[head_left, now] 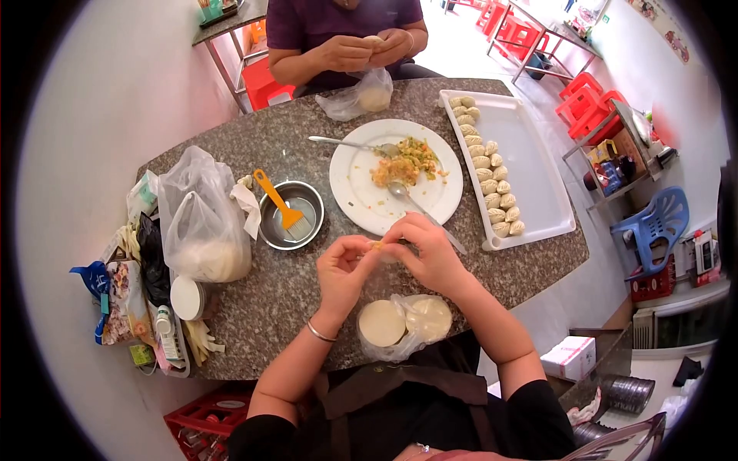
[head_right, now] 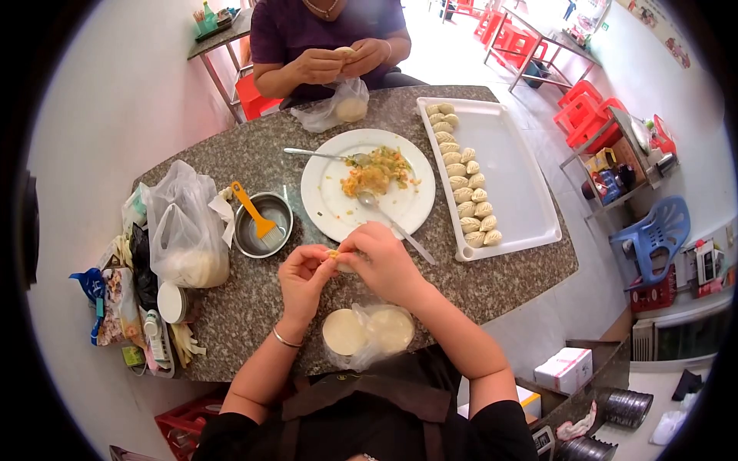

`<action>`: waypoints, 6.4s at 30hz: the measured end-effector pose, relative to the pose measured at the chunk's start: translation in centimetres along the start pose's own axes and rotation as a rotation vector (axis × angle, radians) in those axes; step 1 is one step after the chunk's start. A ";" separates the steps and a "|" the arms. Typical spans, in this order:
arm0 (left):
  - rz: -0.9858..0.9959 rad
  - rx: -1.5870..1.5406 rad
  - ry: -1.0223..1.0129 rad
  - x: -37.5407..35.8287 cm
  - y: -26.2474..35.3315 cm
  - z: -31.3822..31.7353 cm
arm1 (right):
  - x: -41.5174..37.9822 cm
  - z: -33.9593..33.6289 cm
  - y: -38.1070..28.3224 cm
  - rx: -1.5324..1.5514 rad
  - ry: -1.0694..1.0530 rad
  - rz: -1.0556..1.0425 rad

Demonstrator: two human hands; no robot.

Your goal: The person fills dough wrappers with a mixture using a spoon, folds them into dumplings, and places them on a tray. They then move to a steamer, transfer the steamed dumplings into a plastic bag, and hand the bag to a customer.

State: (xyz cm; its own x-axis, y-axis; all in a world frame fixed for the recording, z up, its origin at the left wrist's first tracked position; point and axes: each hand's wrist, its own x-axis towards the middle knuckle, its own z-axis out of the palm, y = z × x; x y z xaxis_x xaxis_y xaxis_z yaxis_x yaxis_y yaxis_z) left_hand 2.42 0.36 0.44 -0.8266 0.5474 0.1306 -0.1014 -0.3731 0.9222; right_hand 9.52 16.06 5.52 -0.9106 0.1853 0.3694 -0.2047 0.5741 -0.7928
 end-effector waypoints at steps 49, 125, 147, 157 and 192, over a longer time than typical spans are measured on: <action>0.061 0.134 -0.054 0.4 -0.2 0.0 | -0.2 0.4 0.6 0.016 -0.039 0.031; 0.052 0.881 -0.343 -7.5 4.5 -0.6 | 9.7 -18.8 20.8 -0.580 0.459 0.848; -0.182 0.380 -0.343 -7.7 7.0 -0.1 | -3.1 -5.1 7.5 -0.409 -0.006 -0.012; -0.474 -0.389 0.066 -6.6 4.6 -2.5 | -5.4 -4.2 8.6 -0.445 0.195 0.125; -0.692 -0.584 -0.059 -0.1 0.3 0.3 | -5.1 -3.8 6.4 -0.126 0.173 0.316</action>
State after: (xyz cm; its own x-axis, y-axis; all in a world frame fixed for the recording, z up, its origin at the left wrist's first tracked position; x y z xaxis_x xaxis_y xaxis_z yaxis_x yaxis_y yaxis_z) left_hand 2.64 0.40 0.77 -0.4487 0.8222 -0.3503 -0.8425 -0.2583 0.4728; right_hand 14.20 21.80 0.38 -0.8453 0.4948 0.2015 0.1317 0.5584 -0.8190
